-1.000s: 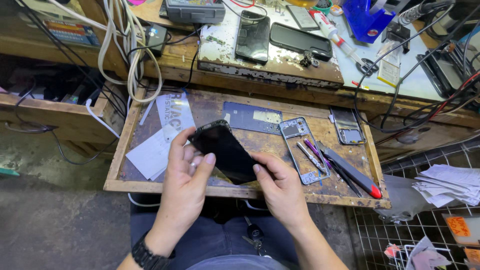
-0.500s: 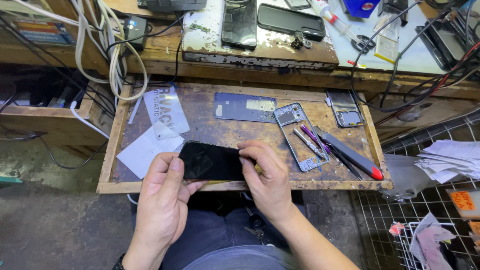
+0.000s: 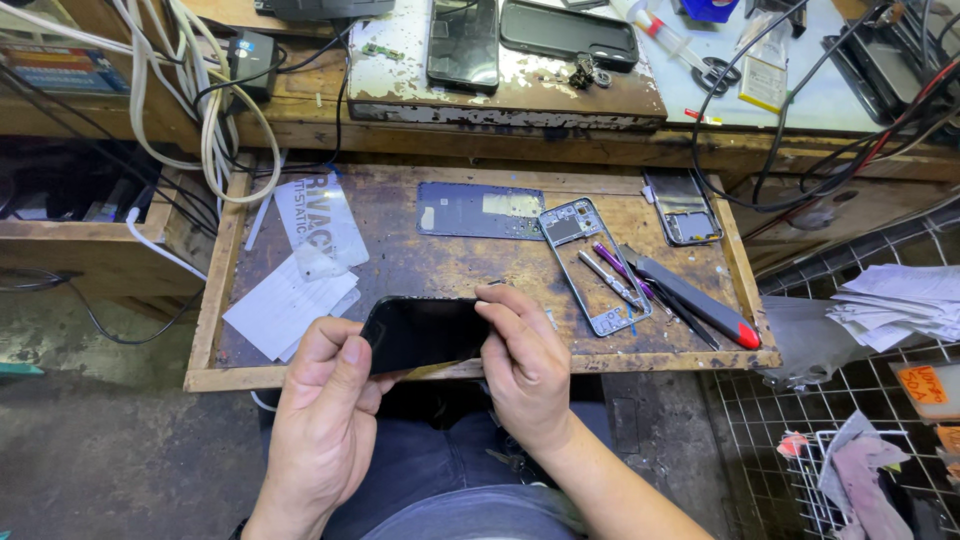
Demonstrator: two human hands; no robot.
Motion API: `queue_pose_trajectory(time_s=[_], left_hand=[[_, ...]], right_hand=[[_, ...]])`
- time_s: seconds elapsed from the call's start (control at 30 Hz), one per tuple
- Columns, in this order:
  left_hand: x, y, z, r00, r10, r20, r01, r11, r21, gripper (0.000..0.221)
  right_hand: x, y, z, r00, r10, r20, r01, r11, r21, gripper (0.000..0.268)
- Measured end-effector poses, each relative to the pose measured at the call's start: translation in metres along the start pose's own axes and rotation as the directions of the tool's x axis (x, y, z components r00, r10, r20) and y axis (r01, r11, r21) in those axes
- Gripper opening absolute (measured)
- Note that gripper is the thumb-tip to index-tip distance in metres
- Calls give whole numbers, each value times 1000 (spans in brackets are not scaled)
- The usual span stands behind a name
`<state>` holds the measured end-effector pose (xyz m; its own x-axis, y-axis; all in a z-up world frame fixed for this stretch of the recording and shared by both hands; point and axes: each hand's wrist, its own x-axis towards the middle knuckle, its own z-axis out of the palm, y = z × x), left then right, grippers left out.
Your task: The person disassembles a mobile phone by removing the back panel and screen assembly, then uses a screwdriver to unscrew and remove internal components from the frame.
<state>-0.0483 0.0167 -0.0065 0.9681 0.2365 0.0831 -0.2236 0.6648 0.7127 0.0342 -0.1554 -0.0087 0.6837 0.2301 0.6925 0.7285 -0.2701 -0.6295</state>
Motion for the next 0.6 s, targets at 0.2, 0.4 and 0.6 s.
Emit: queue_pose_trajectory(time_s=[0.2,0.4,0.6], left_hand=[[-3,2,1,999,-34,-1,34,999,-31,17],[-5,1,3,1000,-13,-4,13,998,-64,17],[-8,0,4,1000,-10,-17,9,999,-45,17]], right_hand=[[1,1,-5,1000,9,8,-9,999,37,19],[-1,-2,-12,1000,-1,18,0,999,39,14],[-3,-4,-16,999,6,45,-8,999,47,13]])
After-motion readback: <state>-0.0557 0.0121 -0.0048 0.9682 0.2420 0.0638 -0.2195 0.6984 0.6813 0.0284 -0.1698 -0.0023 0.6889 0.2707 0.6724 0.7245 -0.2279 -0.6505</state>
